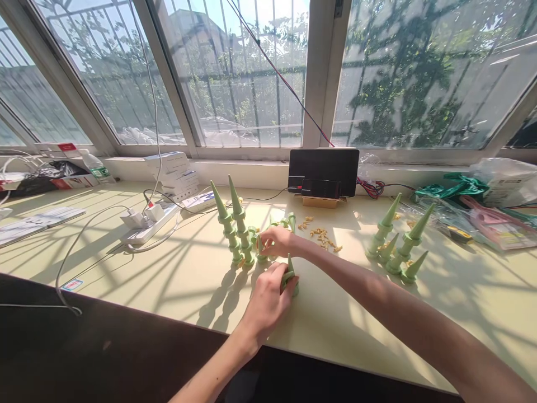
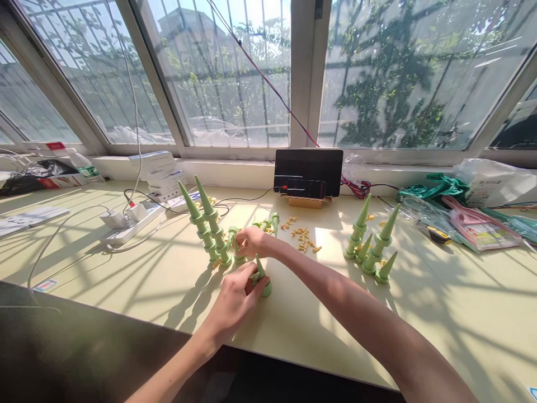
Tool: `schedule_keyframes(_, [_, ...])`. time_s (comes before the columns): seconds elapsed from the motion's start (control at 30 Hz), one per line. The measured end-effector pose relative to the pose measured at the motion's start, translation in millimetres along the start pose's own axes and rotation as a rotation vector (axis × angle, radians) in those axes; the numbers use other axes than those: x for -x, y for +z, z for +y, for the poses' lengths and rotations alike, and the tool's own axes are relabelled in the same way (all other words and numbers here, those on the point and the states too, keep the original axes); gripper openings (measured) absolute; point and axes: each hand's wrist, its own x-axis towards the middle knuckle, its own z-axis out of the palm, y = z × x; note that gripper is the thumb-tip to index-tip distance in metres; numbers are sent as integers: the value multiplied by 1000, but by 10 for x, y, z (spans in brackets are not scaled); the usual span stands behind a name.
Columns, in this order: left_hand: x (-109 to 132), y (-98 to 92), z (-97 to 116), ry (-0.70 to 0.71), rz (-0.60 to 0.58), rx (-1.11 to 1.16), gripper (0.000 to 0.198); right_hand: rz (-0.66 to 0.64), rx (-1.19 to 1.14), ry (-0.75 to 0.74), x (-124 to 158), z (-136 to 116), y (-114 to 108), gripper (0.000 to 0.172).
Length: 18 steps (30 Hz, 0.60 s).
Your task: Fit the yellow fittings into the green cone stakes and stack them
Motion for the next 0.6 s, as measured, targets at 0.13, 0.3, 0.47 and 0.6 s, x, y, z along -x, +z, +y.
schedule_keyframes(0.13, [-35,-1,-32,-20,-8,16,27,1,-91,-27,83,22,-57,13])
schedule_keyframes(0.3, [-86,-7,-53,-40,-41,42,26,128,-125,-11,345,-54,-207,18])
schedule_keyframes(0.47, [-180,44,-28,-12,-84,75,22,424,-156,100,754,-64,-246,18])
schedule_keyframes(0.6, [-326,144,-12,65,-105,65,19,553,-289,187,1106,18,-206,40])
